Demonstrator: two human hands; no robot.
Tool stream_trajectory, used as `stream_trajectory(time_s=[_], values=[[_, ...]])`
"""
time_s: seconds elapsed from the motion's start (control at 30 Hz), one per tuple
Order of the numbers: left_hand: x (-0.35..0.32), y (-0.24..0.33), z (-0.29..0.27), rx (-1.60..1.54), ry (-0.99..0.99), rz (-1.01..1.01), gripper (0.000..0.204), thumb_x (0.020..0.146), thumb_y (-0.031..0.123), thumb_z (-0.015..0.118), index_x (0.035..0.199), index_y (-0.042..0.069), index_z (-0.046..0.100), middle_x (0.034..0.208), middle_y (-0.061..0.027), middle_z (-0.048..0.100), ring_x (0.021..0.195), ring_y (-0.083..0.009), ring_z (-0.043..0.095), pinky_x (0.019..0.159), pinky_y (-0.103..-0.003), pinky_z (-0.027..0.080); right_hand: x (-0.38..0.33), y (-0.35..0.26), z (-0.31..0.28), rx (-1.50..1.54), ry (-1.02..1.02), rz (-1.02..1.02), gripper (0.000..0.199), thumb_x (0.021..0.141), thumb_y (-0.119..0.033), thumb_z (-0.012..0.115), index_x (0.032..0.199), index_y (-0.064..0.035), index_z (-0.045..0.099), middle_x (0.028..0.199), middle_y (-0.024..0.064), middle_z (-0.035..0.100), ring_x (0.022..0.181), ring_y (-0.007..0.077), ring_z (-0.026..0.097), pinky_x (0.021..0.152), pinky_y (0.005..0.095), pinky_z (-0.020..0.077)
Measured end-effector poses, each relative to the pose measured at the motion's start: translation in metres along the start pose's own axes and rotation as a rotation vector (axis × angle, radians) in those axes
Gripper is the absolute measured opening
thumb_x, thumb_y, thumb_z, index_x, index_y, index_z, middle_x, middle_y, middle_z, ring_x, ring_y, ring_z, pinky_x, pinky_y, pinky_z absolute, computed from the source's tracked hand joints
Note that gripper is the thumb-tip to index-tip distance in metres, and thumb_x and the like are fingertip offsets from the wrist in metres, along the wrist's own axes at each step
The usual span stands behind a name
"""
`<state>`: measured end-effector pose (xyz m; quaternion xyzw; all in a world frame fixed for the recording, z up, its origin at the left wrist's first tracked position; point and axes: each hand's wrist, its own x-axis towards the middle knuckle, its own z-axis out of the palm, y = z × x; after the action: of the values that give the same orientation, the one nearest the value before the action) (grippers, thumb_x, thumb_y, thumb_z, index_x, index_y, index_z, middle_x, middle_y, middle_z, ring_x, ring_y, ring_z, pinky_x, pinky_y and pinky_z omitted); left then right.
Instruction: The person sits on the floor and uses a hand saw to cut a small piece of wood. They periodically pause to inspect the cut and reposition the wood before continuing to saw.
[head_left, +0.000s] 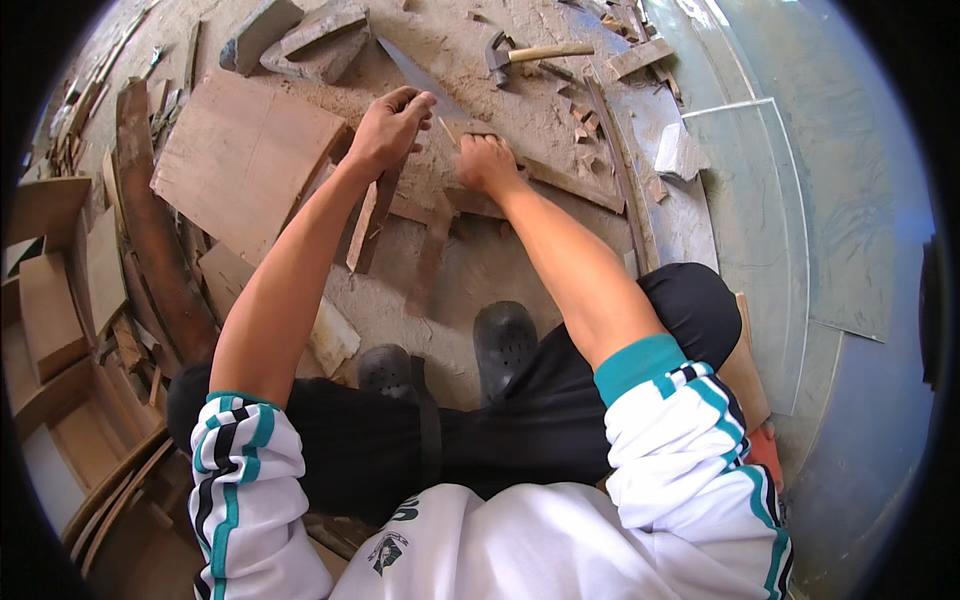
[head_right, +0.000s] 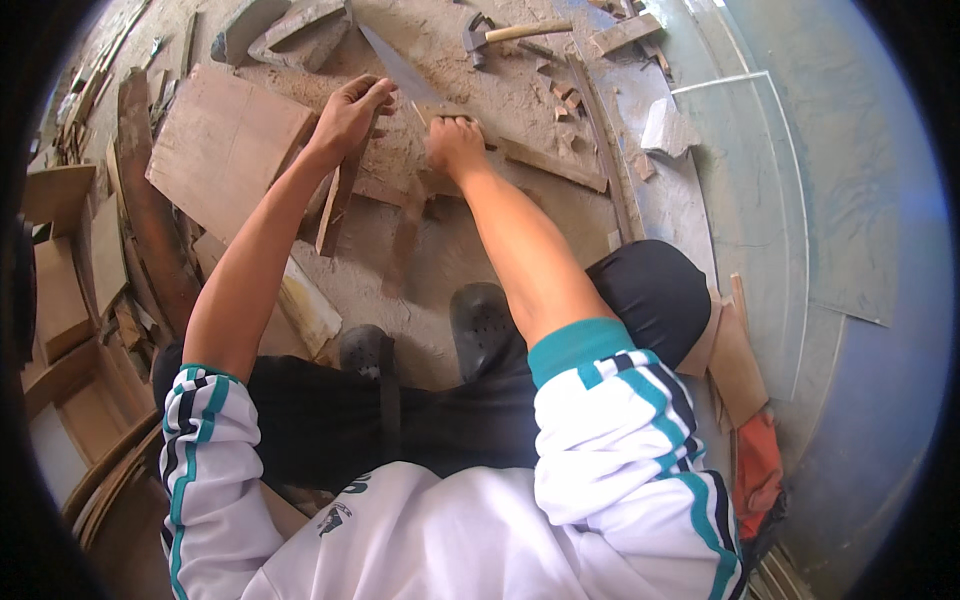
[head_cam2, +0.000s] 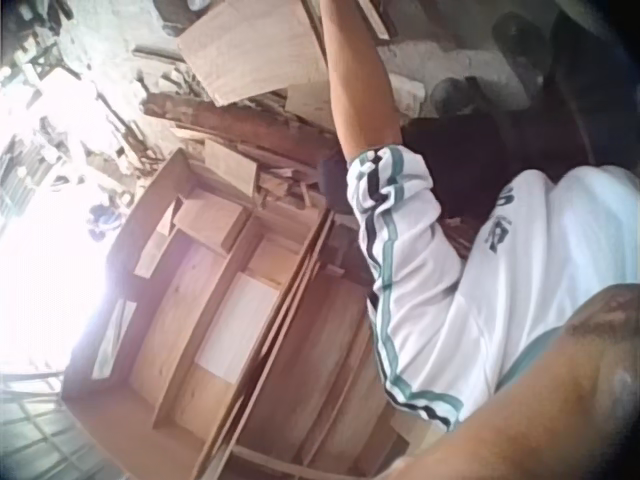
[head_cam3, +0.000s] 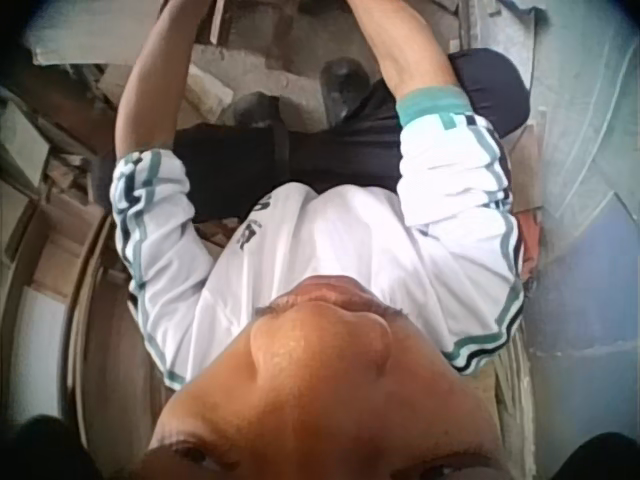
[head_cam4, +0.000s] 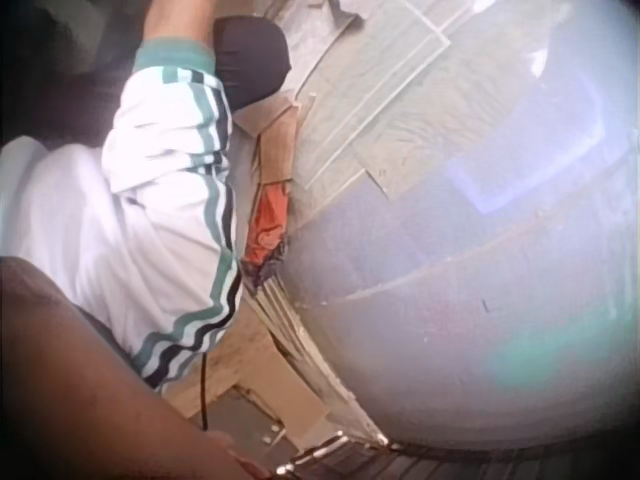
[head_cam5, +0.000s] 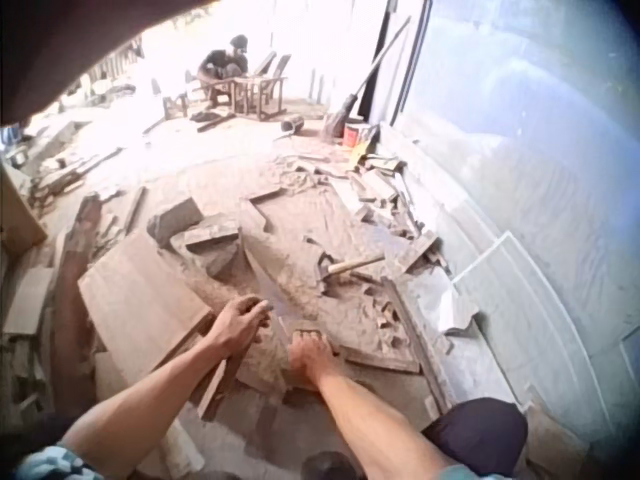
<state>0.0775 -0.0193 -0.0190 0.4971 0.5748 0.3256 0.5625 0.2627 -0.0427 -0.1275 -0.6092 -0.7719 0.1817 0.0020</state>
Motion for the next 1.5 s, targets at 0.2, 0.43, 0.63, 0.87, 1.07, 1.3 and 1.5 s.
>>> stream_trajectory(time_s=[0.2, 0.43, 0.63, 0.87, 1.07, 1.3, 1.5], values=[[-0.021, -0.042, -0.002, -0.323, -0.002, -0.159, 0.028, 0.106, 0.029, 0.052, 0.118, 0.007, 0.065, 0.099, -0.0028, 0.069, 0.093, -0.0132, 0.066, 0.079, -0.032, 0.053, 0.001, -0.001, -0.008, 0.143, -0.096, 0.213, 0.049, 0.094, -0.04, 0.059, 0.129, -0.0042, 0.058, 0.129, 0.0253, 0.063, 0.123, 0.0402, 0.059, 0.106, 0.0499, 0.0446], [-0.029, -0.09, 0.015, -0.652, -0.151, -0.319, 0.019, 0.106, 0.026, 0.049, 0.106, 0.011, 0.061, 0.097, -0.0011, 0.068, 0.098, -0.0154, 0.067, 0.08, -0.034, 0.052, -0.035, 0.033, -0.038, 0.195, -0.145, 0.417, 0.052, 0.093, -0.044, 0.061, 0.125, -0.0035, 0.064, 0.122, 0.0233, 0.068, 0.116, 0.0401, 0.064, 0.101, 0.0445, 0.0478], [-0.032, -0.121, 0.045, -0.833, -0.304, -0.269, 0.019, 0.107, 0.025, 0.049, 0.11, 0.01, 0.06, 0.098, -0.0028, 0.068, 0.103, -0.0183, 0.067, 0.082, -0.035, 0.054, -0.107, -0.005, -0.012, 0.785, -0.523, 0.433, 0.083, 0.091, -0.067, 0.059, 0.133, 0.0034, 0.057, 0.122, 0.0187, 0.068, 0.099, 0.0287, 0.071, 0.079, 0.0439, 0.0592], [-0.039, -0.144, 0.064, -0.974, -0.29, -0.258, 0.026, 0.104, 0.017, 0.057, 0.126, 0.003, 0.058, 0.116, -0.0095, 0.07, 0.113, -0.0247, 0.066, 0.095, -0.035, 0.054, -0.154, -0.07, 0.02, 1.36, -0.325, 0.428, 0.066, 0.091, -0.051, 0.073, 0.128, -0.0001, 0.054, 0.11, 0.0127, 0.066, 0.093, 0.0224, 0.069, 0.076, 0.0385, 0.0602], [-0.041, -0.155, 0.055, -0.653, 0.085, -0.18, 0.034, 0.1, 0.017, 0.063, 0.131, 0.006, 0.066, 0.126, -0.0073, 0.069, 0.112, -0.0197, 0.067, 0.092, -0.032, 0.054, -0.148, -0.084, 0.039, 0.98, -0.154, 0.576, 0.055, 0.089, -0.037, 0.073, 0.121, 0.0039, 0.058, 0.111, 0.0194, 0.07, 0.095, 0.0251, 0.072, 0.074, 0.0378, 0.0601], [-0.041, -0.207, 0.014, 0.038, 0.169, -0.265, 0.03, 0.094, 0.027, 0.07, 0.114, 0.004, 0.075, 0.101, -0.0054, 0.075, 0.08, -0.0152, 0.07, 0.07, -0.032, 0.057, -0.131, -0.091, 0.07, 0.642, -0.029, 0.624, 0.056, 0.08, -0.042, 0.072, 0.105, 0.0087, 0.067, 0.107, 0.0287, 0.07, 0.098, 0.038, 0.068, 0.086, 0.0432, 0.0539], [-0.068, -0.208, 0.02, 0.054, 0.042, -0.346, 0.035, 0.084, 0.039, 0.075, 0.097, 0.007, 0.081, 0.082, -0.012, 0.076, 0.067, -0.0209, 0.073, 0.071, -0.035, 0.057, -0.129, -0.109, 0.074, 0.542, 0.016, 0.631, 0.054, 0.083, -0.044, 0.071, 0.103, 0.0066, 0.069, 0.101, 0.0267, 0.072, 0.093, 0.0388, 0.071, 0.085, 0.0457, 0.0552]])
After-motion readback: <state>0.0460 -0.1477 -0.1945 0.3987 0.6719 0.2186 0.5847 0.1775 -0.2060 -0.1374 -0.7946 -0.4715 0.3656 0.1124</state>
